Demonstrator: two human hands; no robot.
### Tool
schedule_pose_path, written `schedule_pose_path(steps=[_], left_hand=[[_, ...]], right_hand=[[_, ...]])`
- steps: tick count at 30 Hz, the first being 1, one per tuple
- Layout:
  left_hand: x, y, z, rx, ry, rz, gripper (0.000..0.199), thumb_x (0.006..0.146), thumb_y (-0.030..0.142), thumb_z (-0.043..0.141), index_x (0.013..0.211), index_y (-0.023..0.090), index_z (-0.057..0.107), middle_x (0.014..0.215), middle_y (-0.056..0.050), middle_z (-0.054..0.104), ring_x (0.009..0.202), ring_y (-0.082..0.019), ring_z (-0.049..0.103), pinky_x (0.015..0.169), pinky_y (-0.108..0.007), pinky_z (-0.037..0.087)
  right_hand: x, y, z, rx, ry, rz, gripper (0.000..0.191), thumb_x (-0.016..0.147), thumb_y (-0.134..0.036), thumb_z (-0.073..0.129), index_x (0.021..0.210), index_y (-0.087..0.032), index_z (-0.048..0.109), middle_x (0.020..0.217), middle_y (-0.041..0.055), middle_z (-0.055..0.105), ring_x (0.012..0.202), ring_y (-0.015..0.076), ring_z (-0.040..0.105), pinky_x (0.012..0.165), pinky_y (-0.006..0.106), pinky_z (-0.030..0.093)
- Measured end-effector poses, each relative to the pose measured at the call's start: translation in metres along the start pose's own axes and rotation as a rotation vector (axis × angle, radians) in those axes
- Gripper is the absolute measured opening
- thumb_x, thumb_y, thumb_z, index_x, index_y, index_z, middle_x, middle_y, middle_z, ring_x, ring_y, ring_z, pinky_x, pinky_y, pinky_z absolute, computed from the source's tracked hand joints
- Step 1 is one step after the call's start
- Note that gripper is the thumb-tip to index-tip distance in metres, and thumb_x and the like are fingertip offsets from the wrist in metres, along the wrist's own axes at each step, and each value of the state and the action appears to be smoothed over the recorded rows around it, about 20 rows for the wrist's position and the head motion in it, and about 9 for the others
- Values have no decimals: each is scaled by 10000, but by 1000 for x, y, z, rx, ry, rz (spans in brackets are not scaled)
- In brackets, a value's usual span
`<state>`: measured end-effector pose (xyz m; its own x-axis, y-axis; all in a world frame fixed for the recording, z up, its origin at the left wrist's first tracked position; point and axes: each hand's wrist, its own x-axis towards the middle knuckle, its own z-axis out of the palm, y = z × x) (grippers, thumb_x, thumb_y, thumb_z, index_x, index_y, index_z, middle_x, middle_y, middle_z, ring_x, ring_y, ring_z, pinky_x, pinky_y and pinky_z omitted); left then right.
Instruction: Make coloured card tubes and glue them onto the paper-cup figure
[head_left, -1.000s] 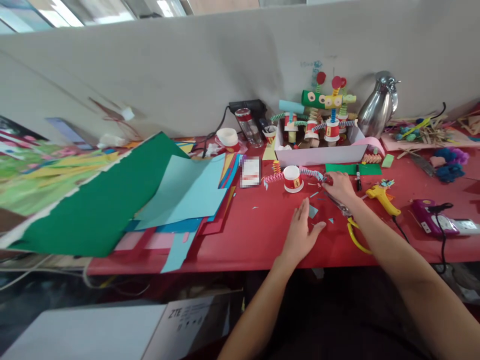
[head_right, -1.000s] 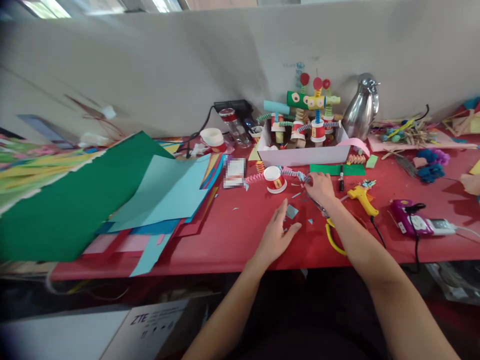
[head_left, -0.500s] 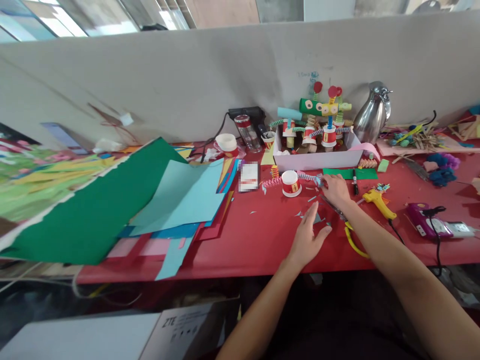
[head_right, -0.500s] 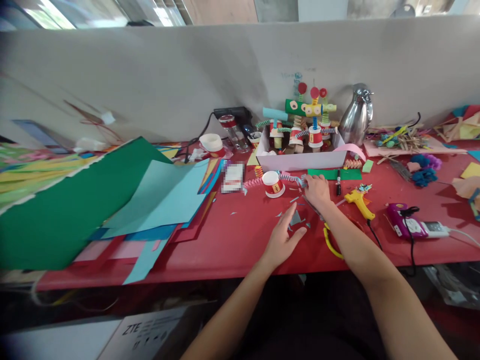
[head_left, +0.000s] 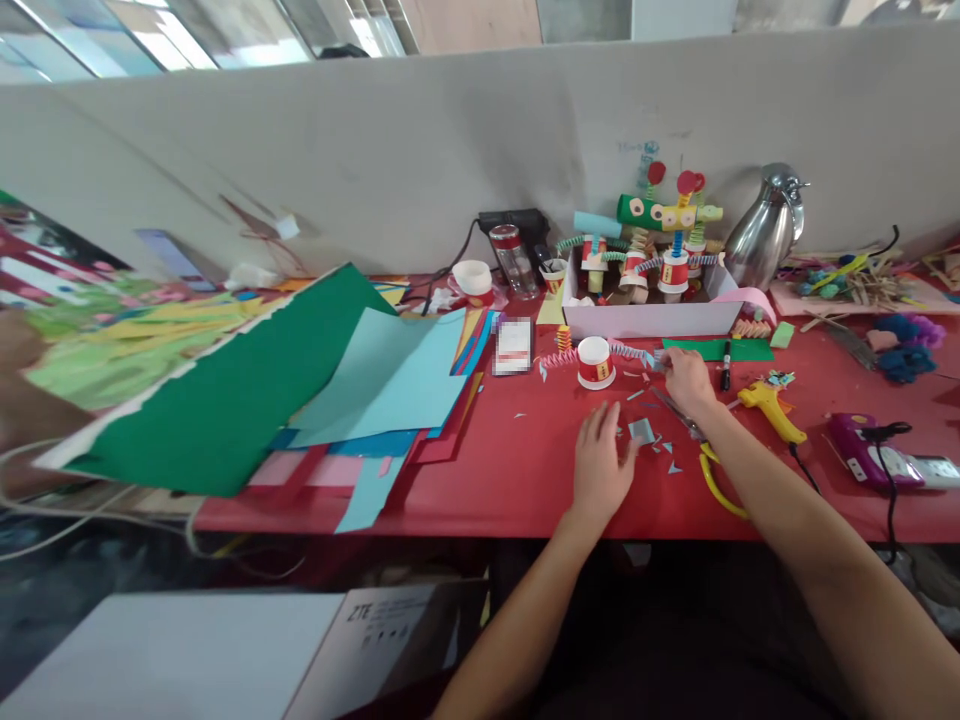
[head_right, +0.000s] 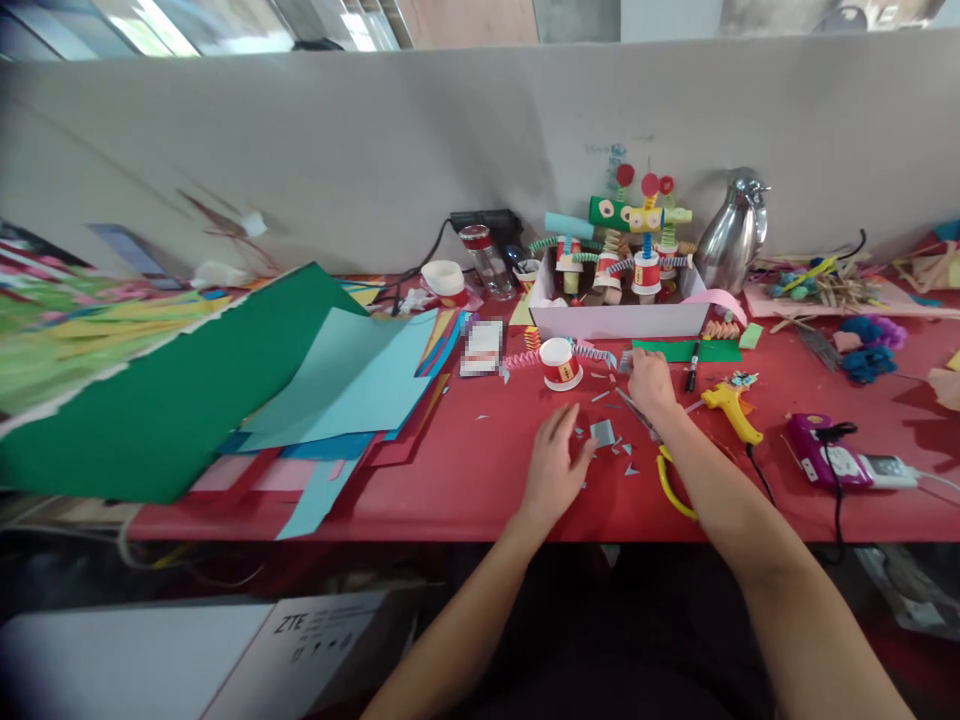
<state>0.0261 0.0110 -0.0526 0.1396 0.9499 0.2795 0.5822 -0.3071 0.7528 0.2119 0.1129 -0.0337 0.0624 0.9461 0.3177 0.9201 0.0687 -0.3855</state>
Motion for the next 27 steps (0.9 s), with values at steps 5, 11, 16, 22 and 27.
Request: schedule_pose_path(steps=[5,11,16,22,27], left_hand=[[-6,6,-1,-89,-160,62,513,952,428,489,1413,203,480,1459,-149,542,1385,-283,478,1151,-509,386],[-4,-4,-8,-289,-62,-112,527,931,455,524,1397,209,511,1436,-154,563,1374,-303,487,1143,-527,373],[10,-1,-6,-574,32,-161,401,892,477,597,1196,230,679,1342,-115,645,1330,-280,529,1169,-492,332],[25,11,-19,-1148,-112,-336,493,733,473,786,1147,217,706,1056,-84,755,1021,-237,696,956,-411,516],[39,5,-33,-1210,-211,-351,355,644,289,865,968,194,753,964,-51,758,859,-171,696,806,-303,546]], right_hand=[[3,4,-11,62,99,5,164,770,-75,519,832,-186,623,842,83,726,838,249,636,838,384,453],[2,-5,-45,226,242,-20,68,761,-141,618,800,-197,612,859,81,720,818,245,629,805,394,474],[-28,-31,-72,245,253,-173,80,804,-135,612,834,-207,631,858,51,713,807,227,619,783,379,483],[-86,-59,-57,240,256,-463,166,938,-151,509,897,-219,655,856,65,713,826,230,610,795,388,505],[-89,-56,-35,223,153,-482,228,957,-146,458,1042,-203,663,968,101,720,922,254,640,842,425,541]])
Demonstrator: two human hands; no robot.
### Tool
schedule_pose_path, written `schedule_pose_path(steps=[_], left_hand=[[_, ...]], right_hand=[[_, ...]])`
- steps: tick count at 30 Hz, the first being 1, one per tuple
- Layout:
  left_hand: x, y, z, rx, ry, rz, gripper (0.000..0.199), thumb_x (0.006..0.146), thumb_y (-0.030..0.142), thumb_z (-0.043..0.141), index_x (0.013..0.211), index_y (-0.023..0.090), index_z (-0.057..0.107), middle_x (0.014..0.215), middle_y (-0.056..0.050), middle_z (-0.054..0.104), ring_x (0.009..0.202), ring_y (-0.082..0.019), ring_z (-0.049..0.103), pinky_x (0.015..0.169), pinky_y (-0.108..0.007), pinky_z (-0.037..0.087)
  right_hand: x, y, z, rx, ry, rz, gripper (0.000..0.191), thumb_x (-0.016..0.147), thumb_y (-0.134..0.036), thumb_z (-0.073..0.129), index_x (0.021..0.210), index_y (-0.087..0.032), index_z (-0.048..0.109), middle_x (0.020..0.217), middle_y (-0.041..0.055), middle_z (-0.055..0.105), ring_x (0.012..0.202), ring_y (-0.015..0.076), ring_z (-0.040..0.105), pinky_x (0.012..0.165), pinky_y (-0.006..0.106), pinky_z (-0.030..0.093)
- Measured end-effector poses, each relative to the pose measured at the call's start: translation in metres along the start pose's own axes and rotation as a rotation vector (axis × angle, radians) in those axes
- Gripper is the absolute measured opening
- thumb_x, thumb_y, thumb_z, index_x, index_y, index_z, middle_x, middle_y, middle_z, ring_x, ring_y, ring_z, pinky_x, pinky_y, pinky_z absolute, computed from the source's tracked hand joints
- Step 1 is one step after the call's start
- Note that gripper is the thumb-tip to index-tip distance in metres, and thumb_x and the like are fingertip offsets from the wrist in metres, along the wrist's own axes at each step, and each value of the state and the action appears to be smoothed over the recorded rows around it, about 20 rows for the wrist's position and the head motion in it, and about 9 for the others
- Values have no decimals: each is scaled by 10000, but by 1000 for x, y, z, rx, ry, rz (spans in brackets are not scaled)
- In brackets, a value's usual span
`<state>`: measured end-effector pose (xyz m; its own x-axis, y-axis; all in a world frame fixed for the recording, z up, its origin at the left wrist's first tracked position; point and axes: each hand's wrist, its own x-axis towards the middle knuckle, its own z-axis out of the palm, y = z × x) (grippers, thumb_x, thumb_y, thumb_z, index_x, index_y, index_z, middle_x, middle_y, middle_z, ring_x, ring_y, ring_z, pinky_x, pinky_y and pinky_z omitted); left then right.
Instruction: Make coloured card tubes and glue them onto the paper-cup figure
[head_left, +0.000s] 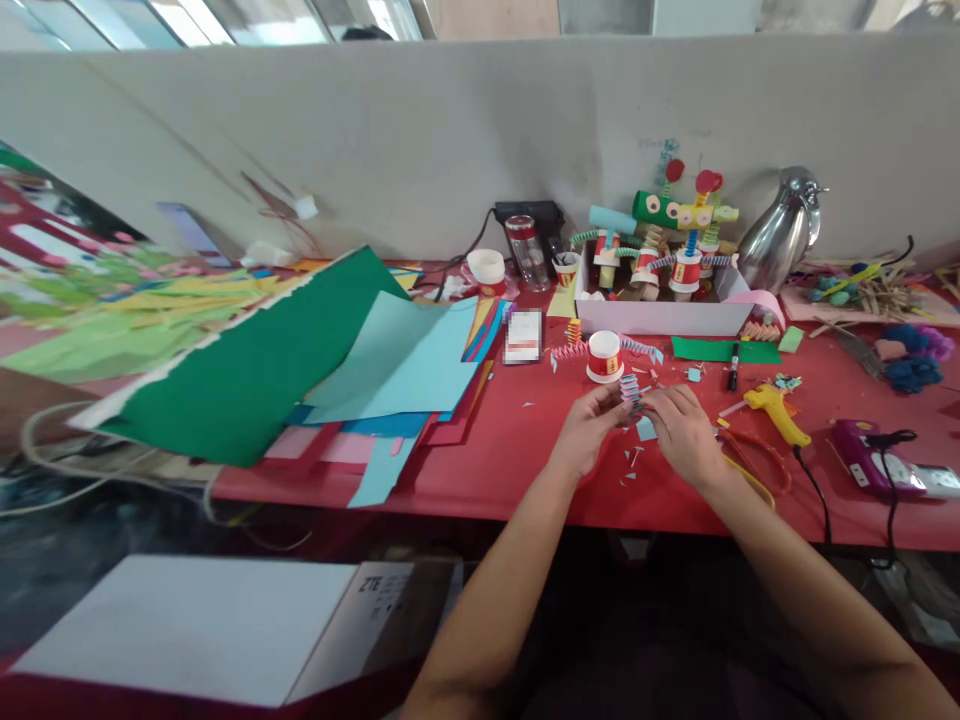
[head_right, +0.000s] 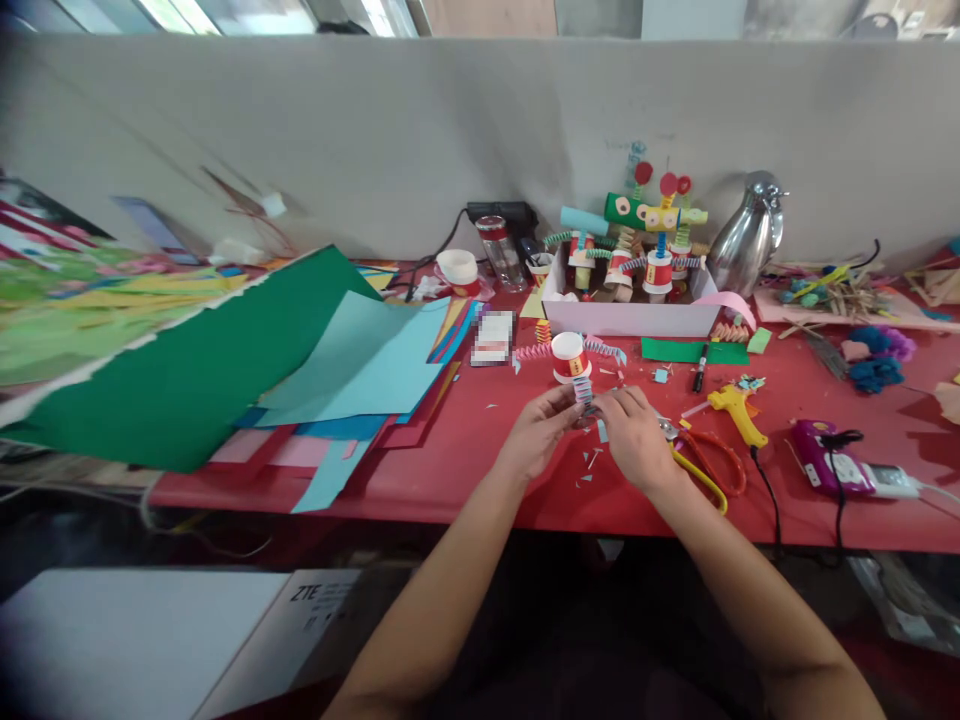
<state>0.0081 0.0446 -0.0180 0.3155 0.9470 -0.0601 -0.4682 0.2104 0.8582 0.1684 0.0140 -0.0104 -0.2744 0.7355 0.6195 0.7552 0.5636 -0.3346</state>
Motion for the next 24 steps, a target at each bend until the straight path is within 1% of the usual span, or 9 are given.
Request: schedule_pose_path(steps=[4,6,8,10,13,16,18,21,24], left_hand=[[12,3,-16,-83,68,38,304,657,210,847,942,184,746,939,-48,766,879,-171,711,867,-307,538],[16,3,-23,-142,95,67,303,665,177,834,952,183,735,953,-58,770,939,-196,720,919,-338,530],[18,3,-27,-177,99,76,297,678,152,820,958,179,725,958,-67,772,996,-223,718,958,-370,519],[17,3,-28,-188,87,70,291,695,147,808,970,179,720,975,-74,773,1032,-239,713,968,-379,515],[15,3,-27,-185,71,76,300,703,179,810,987,193,715,1008,-67,772,1020,-235,719,921,-349,531],[15,4,-28,-156,77,81,327,708,217,814,1018,214,707,1041,-52,763,965,-215,729,839,-314,538],[15,4,-30,-133,87,82,332,720,223,805,1036,226,703,1058,-44,756,932,-196,729,812,-303,529],[16,2,-32,-115,96,92,318,731,209,789,1036,235,703,1063,-37,750,938,-183,717,848,-319,518],[16,1,-31,-107,100,93,310,714,171,788,1009,223,708,1037,-38,751,978,-185,702,926,-354,502]], right_hand=[[-18,6,14,-29,-79,162,372,964,-260,484,1324,-193,548,1239,155,662,1145,302,626,947,506,539],[-33,3,21,-46,-148,216,453,966,-319,488,1400,-187,492,1312,178,625,1234,328,588,989,554,517],[-46,-4,26,-43,-220,220,497,966,-346,488,1434,-181,466,1365,190,593,1310,346,534,1036,593,479],[-52,-12,28,7,-278,199,497,980,-345,459,1452,-190,454,1395,177,579,1340,323,513,1067,578,464],[-47,-21,25,49,-322,173,476,997,-352,425,1442,-193,483,1426,158,566,1355,293,503,1090,535,461],[-40,-23,23,-53,-342,144,453,967,-387,507,1382,-215,568,1456,153,544,1402,339,442,1118,604,399],[-40,-24,24,-89,-375,84,446,926,-410,587,1334,-233,620,1445,155,556,1401,361,440,1119,632,381],[-49,-27,24,-57,-398,12,458,890,-402,646,1307,-213,644,1415,171,580,1378,352,473,1102,591,435],[-61,-33,21,-21,-378,2,421,912,-336,617,1303,-180,644,1391,173,600,1348,324,516,1080,545,484]])
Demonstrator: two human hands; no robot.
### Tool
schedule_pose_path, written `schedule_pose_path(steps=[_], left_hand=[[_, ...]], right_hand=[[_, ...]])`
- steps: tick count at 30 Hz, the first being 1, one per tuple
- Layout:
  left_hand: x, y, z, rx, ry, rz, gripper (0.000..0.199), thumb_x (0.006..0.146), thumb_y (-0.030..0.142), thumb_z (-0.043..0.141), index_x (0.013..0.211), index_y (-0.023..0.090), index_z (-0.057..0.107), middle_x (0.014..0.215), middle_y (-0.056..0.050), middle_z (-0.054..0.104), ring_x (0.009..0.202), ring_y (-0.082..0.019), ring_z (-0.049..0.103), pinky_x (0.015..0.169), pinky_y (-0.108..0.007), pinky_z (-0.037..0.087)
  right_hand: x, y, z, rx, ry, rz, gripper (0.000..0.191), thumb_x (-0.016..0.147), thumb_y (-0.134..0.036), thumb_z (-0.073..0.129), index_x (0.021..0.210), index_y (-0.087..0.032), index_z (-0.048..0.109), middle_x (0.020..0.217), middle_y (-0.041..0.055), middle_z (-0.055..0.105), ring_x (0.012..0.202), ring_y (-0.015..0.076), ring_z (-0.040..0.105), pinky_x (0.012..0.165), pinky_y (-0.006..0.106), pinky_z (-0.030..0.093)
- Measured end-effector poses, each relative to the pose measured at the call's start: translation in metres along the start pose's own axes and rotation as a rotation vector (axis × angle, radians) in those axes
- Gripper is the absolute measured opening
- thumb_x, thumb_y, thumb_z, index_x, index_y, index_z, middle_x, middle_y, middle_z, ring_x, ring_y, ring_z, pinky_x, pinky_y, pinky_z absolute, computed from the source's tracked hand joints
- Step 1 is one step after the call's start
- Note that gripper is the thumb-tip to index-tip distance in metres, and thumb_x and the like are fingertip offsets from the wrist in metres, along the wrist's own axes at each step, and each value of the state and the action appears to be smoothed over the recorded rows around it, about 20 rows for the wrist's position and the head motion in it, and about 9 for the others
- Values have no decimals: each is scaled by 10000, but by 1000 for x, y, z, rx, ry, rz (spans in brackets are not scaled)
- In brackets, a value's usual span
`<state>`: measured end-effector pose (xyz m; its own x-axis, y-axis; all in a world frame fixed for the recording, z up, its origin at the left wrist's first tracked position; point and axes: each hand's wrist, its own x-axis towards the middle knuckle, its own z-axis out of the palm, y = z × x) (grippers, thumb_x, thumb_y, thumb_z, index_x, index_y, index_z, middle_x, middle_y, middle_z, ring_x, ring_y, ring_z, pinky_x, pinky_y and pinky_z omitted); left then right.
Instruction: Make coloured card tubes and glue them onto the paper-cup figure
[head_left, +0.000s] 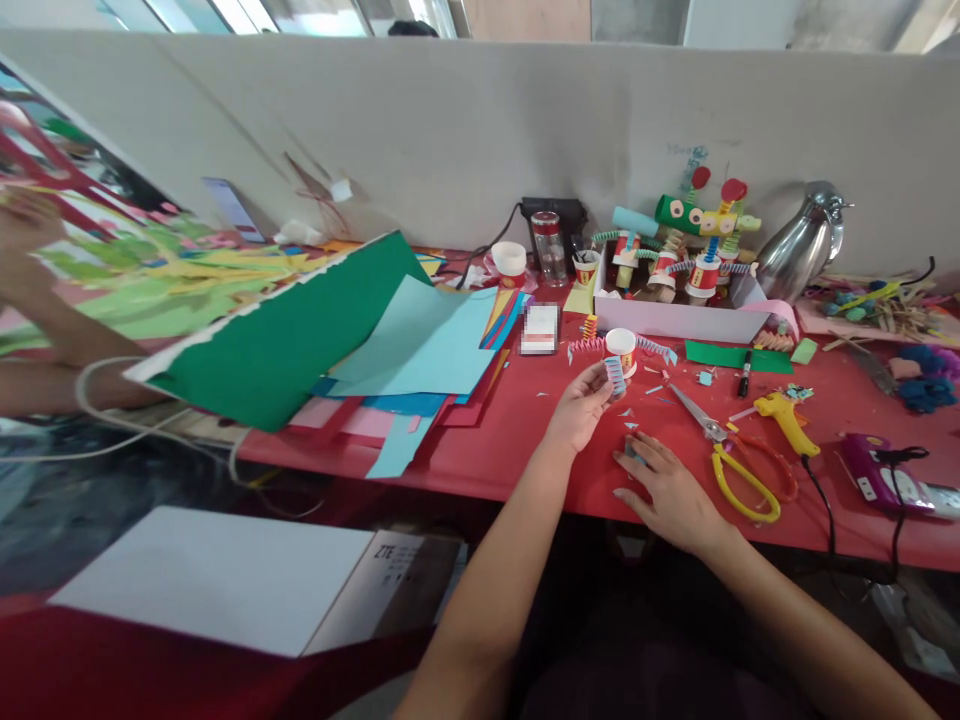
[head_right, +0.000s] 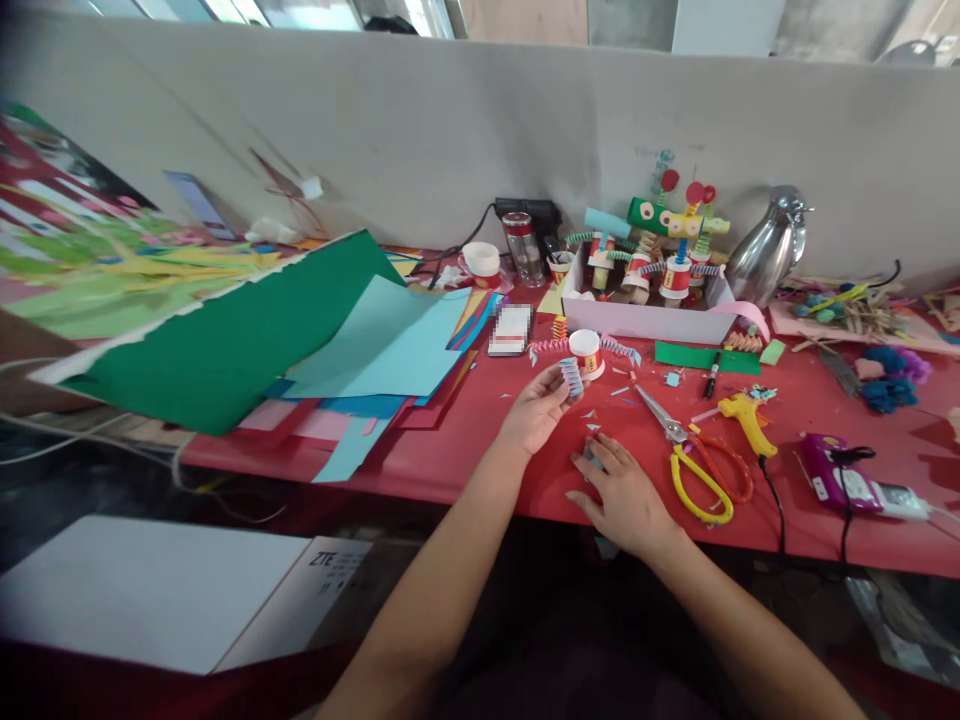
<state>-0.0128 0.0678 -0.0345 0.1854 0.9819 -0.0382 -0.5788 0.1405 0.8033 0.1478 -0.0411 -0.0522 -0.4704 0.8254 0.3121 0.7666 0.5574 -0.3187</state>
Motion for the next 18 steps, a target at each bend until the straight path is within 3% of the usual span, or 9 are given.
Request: schedule_pose_path(steps=[6,11,18], left_hand=[[-1,-2,4,-13,-4,-35,313,636,114,812,926,200,733,968,-33,761,965,-173,693,962,-354,503],[0,-1,4,-21,6,-47,305,631,84,801,906,199,738,949,-22,758,927,-150,695,965,-334,503],[3,-6,2,-7,56,-42,233,677,54,742,867,190,737,937,-18,737,866,-148,689,989,-378,491]], right_hand=[[-22,-11,1,-40,68,-80,348,946,-238,545,1257,-131,659,1282,172,677,1207,291,639,1011,473,561],[-52,-11,13,-105,181,-286,366,965,-95,428,1256,-140,645,1226,119,718,1187,227,655,1006,402,570],[-88,8,30,-106,104,-543,384,978,-73,401,1279,-137,630,1132,93,760,1169,175,664,1013,322,556]])
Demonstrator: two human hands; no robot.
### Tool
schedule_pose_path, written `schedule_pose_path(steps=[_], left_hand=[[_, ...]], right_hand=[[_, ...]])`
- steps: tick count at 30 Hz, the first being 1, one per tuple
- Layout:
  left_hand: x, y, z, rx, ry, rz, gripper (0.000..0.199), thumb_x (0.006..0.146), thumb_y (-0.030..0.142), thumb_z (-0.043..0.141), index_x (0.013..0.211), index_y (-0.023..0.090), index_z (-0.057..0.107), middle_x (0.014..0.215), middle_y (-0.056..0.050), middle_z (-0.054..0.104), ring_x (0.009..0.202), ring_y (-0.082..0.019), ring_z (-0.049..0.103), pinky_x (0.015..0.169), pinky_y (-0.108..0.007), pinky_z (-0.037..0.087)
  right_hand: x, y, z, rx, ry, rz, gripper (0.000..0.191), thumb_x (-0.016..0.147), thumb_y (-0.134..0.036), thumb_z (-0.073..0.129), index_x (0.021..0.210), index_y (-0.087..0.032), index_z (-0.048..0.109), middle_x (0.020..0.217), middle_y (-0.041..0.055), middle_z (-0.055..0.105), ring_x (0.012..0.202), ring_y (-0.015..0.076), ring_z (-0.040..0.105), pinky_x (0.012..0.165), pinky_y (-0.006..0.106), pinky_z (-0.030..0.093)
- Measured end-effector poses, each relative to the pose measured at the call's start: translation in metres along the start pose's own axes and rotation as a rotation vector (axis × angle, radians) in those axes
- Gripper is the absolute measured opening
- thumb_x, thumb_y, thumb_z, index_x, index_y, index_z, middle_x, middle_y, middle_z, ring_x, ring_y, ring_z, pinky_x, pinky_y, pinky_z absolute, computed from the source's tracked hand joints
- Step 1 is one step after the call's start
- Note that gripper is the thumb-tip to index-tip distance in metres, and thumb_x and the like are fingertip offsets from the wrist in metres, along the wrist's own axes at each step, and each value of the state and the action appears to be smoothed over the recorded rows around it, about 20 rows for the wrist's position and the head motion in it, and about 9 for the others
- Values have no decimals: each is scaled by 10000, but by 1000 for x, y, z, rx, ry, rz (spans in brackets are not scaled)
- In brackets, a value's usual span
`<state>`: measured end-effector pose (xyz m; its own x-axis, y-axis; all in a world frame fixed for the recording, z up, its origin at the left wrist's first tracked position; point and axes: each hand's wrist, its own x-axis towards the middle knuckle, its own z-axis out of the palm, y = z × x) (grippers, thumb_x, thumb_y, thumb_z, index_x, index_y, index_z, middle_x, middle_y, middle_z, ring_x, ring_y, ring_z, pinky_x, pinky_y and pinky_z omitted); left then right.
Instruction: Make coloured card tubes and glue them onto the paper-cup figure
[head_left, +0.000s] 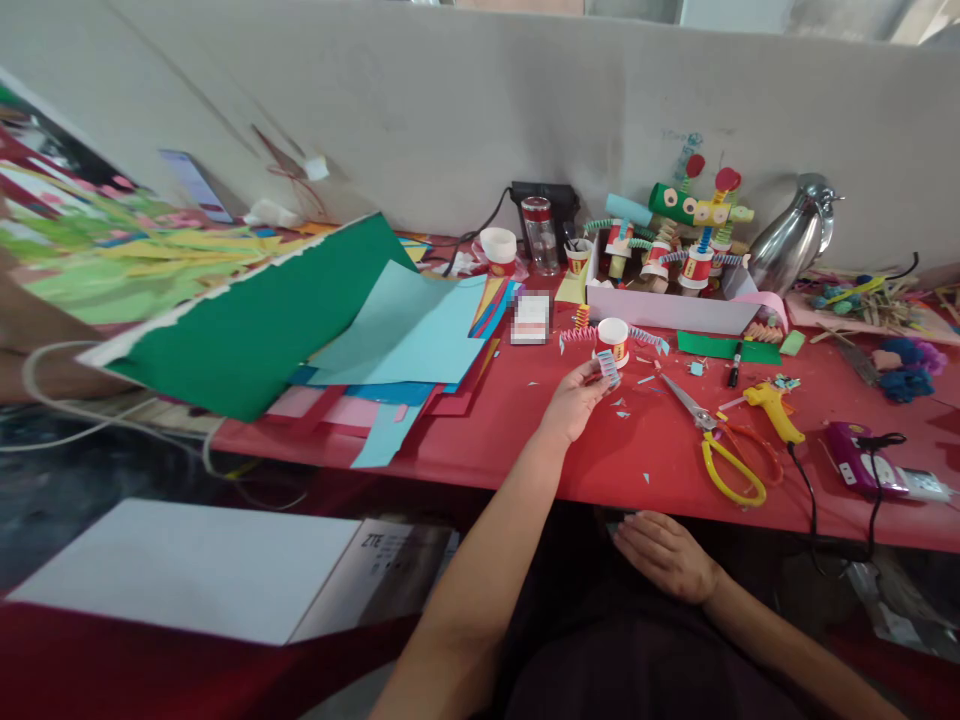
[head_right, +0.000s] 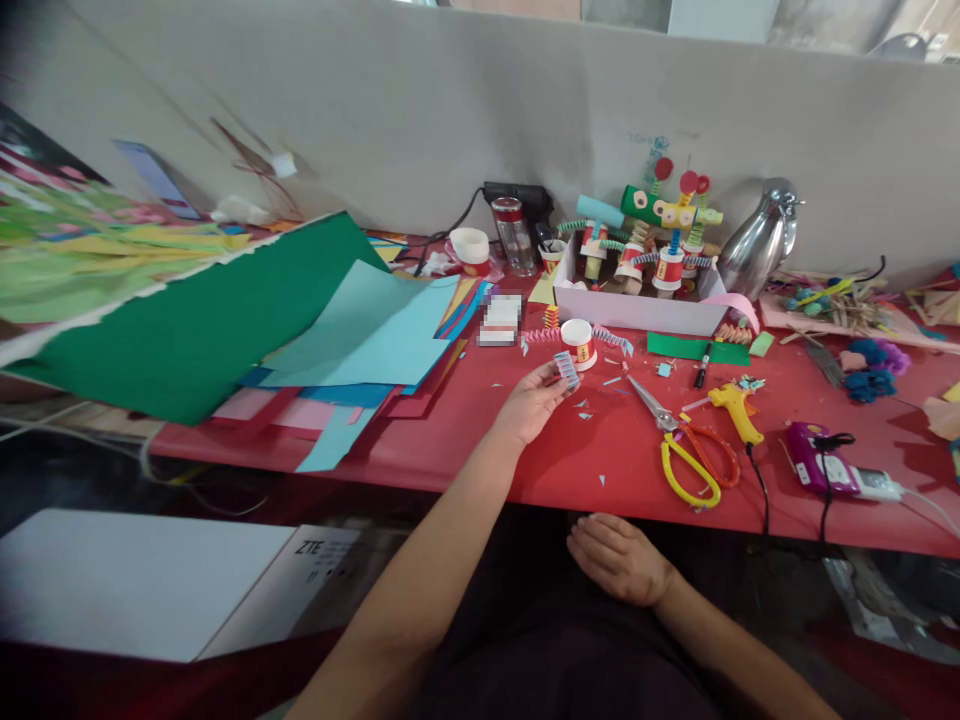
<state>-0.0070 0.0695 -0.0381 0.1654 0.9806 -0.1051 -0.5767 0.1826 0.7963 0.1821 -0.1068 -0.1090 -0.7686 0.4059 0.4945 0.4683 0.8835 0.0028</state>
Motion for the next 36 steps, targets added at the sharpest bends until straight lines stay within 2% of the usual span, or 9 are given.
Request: schedule_pose_path(steps=[6,12,17,22,24,26,28,31,36], left_hand=[[2,-3,-4,58,-23,8,243,717,88,731,933,199,727,990,-34,722,953,-185,687,1013,-421,468],[2,-4,-6,63,-26,0,224,735,149,743,951,209,723,974,-37,707,862,-179,703,938,-409,516],[0,-4,-3,72,3,61,230,690,172,782,908,207,717,930,-16,709,810,-151,693,917,-385,530],[-1,-3,0,129,-6,77,230,676,218,799,892,192,725,925,-32,728,822,-157,691,930,-384,524],[-2,-3,1,180,-1,104,274,676,256,800,930,185,724,950,-43,734,828,-163,686,915,-381,529],[-3,-3,2,239,14,148,331,676,282,801,981,185,717,965,-47,735,843,-167,679,888,-364,538],[-3,-3,3,302,14,193,374,682,287,796,1033,195,704,966,-45,730,853,-165,670,851,-335,545],[-4,-3,4,370,-38,247,403,691,275,785,1077,210,686,941,-36,707,845,-154,658,796,-289,538],[-2,-8,3,360,-25,324,500,721,257,760,1200,234,618,1038,-52,693,784,-127,646,750,-267,522]], right_hand=[[-17,8,23,26,-123,-36,390,986,-77,366,1259,-155,633,1198,84,737,1177,164,660,950,306,582],[-18,8,38,-12,-261,191,347,937,-68,445,1140,-219,682,1067,37,774,991,161,724,920,281,581],[-13,-2,6,2,-183,98,298,947,-69,427,1071,-156,683,978,73,775,906,180,730,784,272,603],[15,-5,-48,92,20,14,311,951,-115,472,1206,-177,640,625,-14,676,482,129,588,494,242,508],[41,12,-63,117,187,209,331,945,-137,480,1213,-242,644,682,4,701,530,142,622,539,260,529],[74,41,-70,152,311,517,296,943,-179,492,1168,-273,662,872,55,742,670,174,683,647,301,572],[108,74,-69,236,321,722,322,916,-232,546,1228,-242,626,1043,97,726,716,182,684,657,325,581],[145,115,-62,360,252,764,480,825,-237,652,1298,-198,578,1183,140,687,785,190,685,664,337,577],[173,152,-60,412,156,709,215,823,-159,615,1000,-214,724,1000,54,757,856,189,689,781,340,547]])
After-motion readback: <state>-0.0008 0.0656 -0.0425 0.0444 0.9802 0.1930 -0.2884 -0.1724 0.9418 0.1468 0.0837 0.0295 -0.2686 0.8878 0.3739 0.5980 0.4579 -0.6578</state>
